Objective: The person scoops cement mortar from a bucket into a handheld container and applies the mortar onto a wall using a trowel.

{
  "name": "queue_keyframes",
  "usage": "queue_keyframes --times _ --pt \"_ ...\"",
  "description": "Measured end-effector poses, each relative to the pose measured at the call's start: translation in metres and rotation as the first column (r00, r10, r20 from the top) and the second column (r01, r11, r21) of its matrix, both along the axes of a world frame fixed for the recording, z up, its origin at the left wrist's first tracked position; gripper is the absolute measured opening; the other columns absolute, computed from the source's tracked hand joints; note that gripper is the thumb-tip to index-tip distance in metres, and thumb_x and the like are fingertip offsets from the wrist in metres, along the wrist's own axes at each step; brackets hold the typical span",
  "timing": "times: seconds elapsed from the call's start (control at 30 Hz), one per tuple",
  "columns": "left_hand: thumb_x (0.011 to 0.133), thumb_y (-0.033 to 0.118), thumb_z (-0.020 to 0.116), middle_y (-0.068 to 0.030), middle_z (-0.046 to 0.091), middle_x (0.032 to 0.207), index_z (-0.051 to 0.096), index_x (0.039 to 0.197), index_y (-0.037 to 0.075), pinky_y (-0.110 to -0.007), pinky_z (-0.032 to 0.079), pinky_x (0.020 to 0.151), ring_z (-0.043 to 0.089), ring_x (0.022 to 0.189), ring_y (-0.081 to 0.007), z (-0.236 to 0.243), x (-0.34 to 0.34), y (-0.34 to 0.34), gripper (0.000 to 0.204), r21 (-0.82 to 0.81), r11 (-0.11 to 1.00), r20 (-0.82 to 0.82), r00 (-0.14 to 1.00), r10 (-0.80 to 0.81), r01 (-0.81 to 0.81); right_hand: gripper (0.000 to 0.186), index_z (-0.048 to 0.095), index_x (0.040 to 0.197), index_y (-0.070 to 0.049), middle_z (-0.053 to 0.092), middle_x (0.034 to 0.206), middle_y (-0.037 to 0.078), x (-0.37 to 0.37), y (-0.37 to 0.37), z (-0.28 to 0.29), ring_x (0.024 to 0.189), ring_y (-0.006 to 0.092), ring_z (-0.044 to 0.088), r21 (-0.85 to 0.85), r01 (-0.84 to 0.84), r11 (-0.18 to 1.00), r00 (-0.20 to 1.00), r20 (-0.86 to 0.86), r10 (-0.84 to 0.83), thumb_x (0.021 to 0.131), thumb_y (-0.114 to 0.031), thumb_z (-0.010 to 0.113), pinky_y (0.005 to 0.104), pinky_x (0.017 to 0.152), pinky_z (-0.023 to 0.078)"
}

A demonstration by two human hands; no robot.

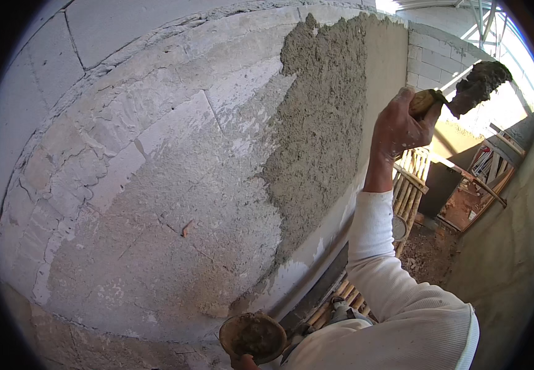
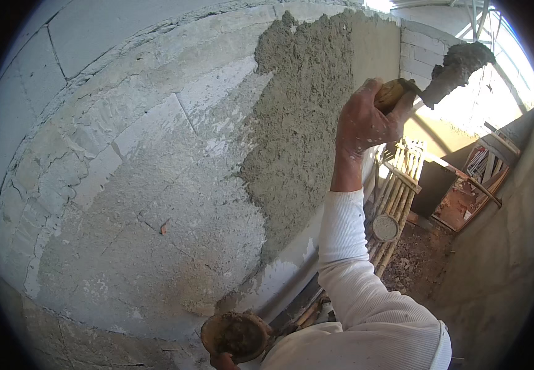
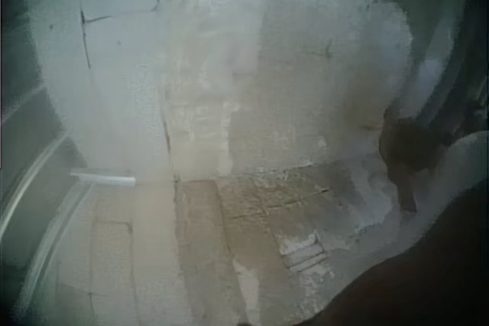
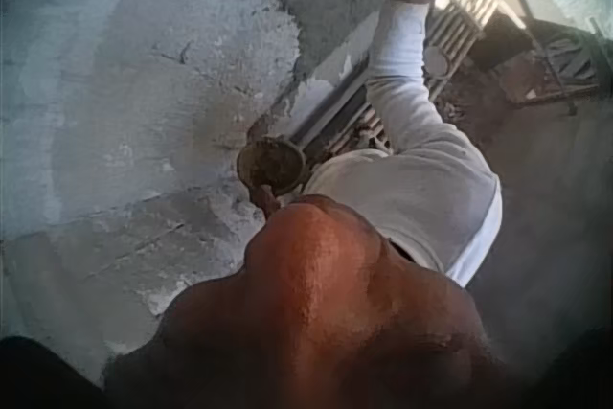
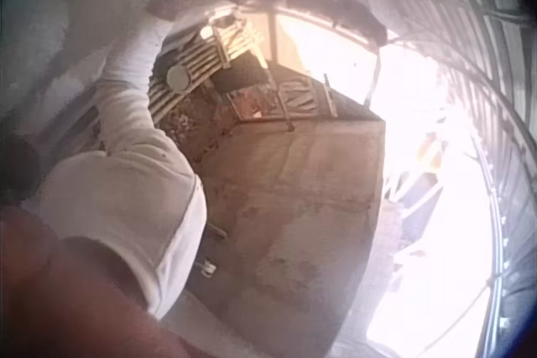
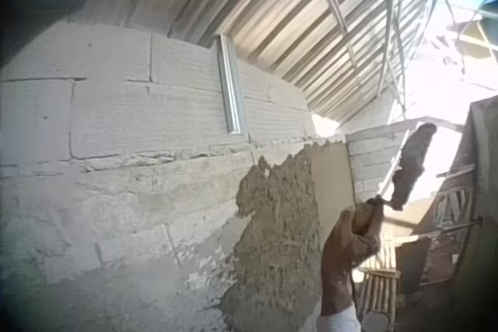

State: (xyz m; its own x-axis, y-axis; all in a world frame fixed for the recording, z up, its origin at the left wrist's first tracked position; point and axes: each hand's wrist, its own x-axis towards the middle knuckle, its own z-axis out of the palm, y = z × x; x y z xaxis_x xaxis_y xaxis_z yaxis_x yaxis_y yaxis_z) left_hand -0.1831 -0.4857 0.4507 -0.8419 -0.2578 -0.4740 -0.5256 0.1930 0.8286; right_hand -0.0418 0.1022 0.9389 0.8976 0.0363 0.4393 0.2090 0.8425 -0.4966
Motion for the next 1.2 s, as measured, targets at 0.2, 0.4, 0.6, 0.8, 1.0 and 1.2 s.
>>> queue_keyframes --times 0.2,0.4,0.6,0.8,1.0,1.2 --pt "0.083 -0.007 0.063 -0.0091 0.071 0.107 0.072 0.129 -0.003 -0.038 0.054 0.069 0.065 0.081 -0.0249 -0.009 0.016 0.005 0.047 0.1 0.993 -0.051 0.997 -0.064 0.069 0.034 0.069 0.128 -0.003 0.077 0.089 0.021 -0.11 -0.123 -0.152 0.073 0.035 0.078 -0.677 -0.489 0.549 -0.109 0.673 0.732 0.094 -0.008 0.069 0.0447 0.067 0.063" --pt "0.075 -0.003 0.064 -0.0219 0.069 0.139 0.062 0.15 -0.006 -0.04 0.062 0.084 0.075 0.107 -0.0335 -0.024 0.011 0.049 0.075 0.035 0.915 0.02 0.915 -0.403 0.402 0.038 0.077 0.132 -0.015 0.079 0.107 0.02 -0.01 -0.244 -0.389 0.098 0.0449 0.079 -0.915 0.155 0.371 -0.857 0.062 0.511 0.097 -0.03 0.075 0.0508 0.08 0.065" --pt "0.084 0.006 0.065 -0.03 0.056 0.157 0.054 0.157 -0.01 -0.048 0.051 0.117 0.064 0.138 -0.0422 0.014 0.02 0.13 0.076 -0.108 0.747 0.022 0.753 -0.658 0.656 0.027 0.076 0.108 -0.003 0.078 0.091 0.021 0.043 -0.245 -0.471 0.081 0.0335 0.078 -0.909 0.403 -0.102 -0.704 -0.38 0.6 0.104 -0.027 0.065 0.0499 0.076 0.063" --pt "0.086 0.004 0.064 -0.0297 0.055 0.158 0.05 0.161 -0.008 -0.046 0.045 0.123 0.058 0.146 -0.0426 0.035 0.022 0.191 0.077 -0.069 0.62 -0.086 0.615 -0.784 0.781 0.026 0.074 0.113 0.001 0.071 0.082 0.014 0.084 -0.226 -0.476 0.072 0.0272 0.071 -0.904 0.265 -0.336 -0.446 -0.424 0.788 0.103 -0.02 0.064 0.0448 0.068 0.06" --pt "0.084 -0.009 0.065 -0.0162 0.062 0.142 0.048 0.164 -0.002 -0.039 0.055 0.093 0.067 0.108 -0.0272 0.023 0.014 0.214 0.082 0.166 0.726 -0.047 0.741 -0.67 0.667 0.029 0.07 0.133 -0.004 0.071 0.091 0.009 0.11 -0.237 -0.473 0.065 0.0223 0.067 0.058 -0.135 -0.989 -0.383 -0.924 -0.002 0.111 -0.021 0.065 0.0339 0.056 0.056" --pt "0.077 -0.015 0.064 -0.0105 0.07 0.135 0.063 0.148 -0.002 -0.034 0.053 0.098 0.068 0.115 -0.0258 0.018 -0.003 0.212 0.072 0.406 0.749 -0.034 0.827 -0.561 0.524 0.036 0.065 0.14 -0.001 0.065 0.087 0.007 0.087 -0.239 -0.406 0.061 0.0161 0.062 0.238 -0.285 -0.928 -0.687 -0.727 0.025 0.113 -0.023 0.063 0.0304 0.051 0.053"
